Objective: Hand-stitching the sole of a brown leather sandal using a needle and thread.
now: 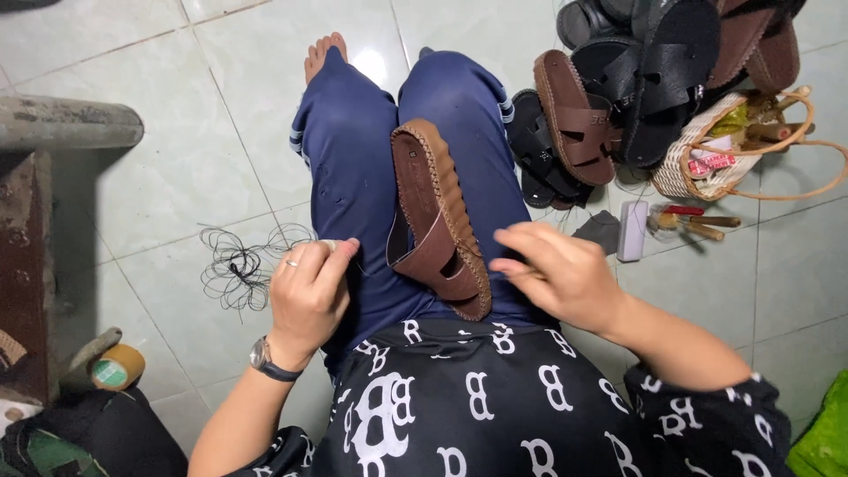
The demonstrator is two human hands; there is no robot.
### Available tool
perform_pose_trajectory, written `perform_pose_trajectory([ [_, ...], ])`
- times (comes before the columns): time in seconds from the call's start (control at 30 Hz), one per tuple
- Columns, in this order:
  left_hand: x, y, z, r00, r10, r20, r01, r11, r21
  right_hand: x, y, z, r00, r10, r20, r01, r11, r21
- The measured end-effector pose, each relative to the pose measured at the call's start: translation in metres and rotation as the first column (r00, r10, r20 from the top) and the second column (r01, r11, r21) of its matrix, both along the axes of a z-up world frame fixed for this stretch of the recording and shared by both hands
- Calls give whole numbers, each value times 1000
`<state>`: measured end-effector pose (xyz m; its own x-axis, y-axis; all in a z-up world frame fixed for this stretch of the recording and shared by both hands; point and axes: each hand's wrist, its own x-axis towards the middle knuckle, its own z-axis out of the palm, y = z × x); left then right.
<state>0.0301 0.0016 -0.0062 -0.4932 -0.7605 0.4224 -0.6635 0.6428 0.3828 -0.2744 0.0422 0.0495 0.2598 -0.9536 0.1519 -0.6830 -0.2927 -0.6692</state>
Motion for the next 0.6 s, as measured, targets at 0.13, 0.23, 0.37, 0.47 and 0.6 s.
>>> perform_pose_trajectory([
  [0.13, -20, 2, 10, 992, -61, -114, 67, 996, 51, 16, -20, -13, 989, 124, -81, -131, 988, -87],
  [0.23, -41, -1, 18, 965, -119, -235, 151, 980, 126, 10, -28, -27, 930, 224, -292, -280, 946, -165],
  [0.37, -60, -1, 12, 945, -200, -259, 221, 974, 53, 0, -29, -24, 798, 125, -589, -227, 968, -103],
  [0.47, -58, 3, -3, 956, -194, -221, 213, 975, 64, -2, -38, 1, 860, 226, -458, -109, 957, 268],
  [0.6, -54, 10, -17, 963, -163, -212, 185, 979, 90, 3, -49, 15, 941, 283, -188, -99, 758, 645],
])
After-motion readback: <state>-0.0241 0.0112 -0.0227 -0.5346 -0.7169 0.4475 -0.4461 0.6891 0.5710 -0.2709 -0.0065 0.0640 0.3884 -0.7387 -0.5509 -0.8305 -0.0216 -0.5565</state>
